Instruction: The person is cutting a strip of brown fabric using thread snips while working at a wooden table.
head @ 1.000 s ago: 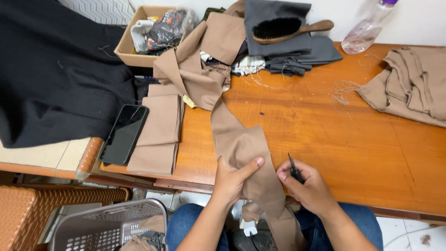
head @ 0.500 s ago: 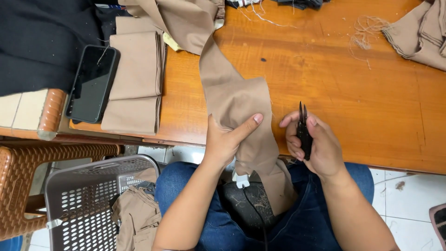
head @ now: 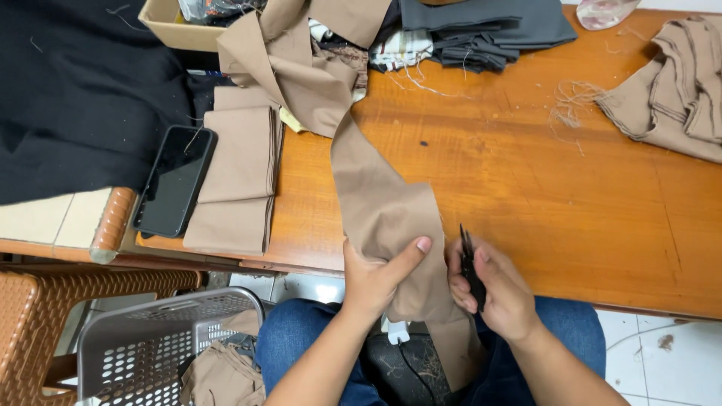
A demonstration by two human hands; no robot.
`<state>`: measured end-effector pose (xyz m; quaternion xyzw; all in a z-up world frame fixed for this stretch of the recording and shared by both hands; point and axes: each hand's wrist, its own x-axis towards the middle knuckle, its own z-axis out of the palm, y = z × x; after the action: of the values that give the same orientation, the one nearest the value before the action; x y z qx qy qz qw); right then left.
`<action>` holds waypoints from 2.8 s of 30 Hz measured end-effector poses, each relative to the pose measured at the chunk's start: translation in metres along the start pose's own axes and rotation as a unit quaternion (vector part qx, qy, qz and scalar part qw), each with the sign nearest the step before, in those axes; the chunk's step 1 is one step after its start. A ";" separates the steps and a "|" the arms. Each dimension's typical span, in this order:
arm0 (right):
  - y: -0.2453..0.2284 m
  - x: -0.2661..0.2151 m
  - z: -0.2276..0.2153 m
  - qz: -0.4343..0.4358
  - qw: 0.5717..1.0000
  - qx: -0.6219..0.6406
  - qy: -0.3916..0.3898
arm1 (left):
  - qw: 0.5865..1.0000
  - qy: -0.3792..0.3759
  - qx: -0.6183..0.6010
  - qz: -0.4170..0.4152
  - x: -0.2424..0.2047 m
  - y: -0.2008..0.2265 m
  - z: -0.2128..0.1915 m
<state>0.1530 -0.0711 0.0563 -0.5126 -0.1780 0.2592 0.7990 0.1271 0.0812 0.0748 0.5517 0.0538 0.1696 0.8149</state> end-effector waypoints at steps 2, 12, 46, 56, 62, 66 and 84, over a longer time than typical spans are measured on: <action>-0.001 0.000 0.009 -0.017 1.000 -0.026 -0.004 | 0.999 0.023 0.035 0.009 -0.001 0.000 0.003; 0.011 -0.001 0.006 0.048 0.997 -0.012 0.057 | 0.982 0.102 0.148 0.064 -0.010 -0.021 0.009; 0.000 0.010 0.004 -0.045 0.983 0.044 0.170 | 0.990 -0.055 0.130 -0.011 -0.006 -0.013 0.008; 0.003 0.005 -0.002 -0.002 0.996 0.076 0.045 | 1.000 0.016 0.008 -0.016 -0.002 0.000 0.015; 0.005 0.003 -0.001 0.034 0.999 -0.018 0.024 | 0.999 0.039 -0.012 0.006 -0.005 -0.001 0.019; -0.002 0.004 0.007 0.003 0.998 -0.062 -0.005 | 0.999 0.042 0.024 0.014 -0.007 -0.006 0.016; 0.007 0.002 -0.007 0.091 0.992 -0.073 0.044 | 0.997 0.042 0.038 0.056 -0.008 -0.012 0.025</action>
<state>0.1569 -0.0727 0.0469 -0.5946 -0.1139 0.2945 0.7394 0.1289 0.0526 0.0724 0.5764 0.0631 0.2363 0.7797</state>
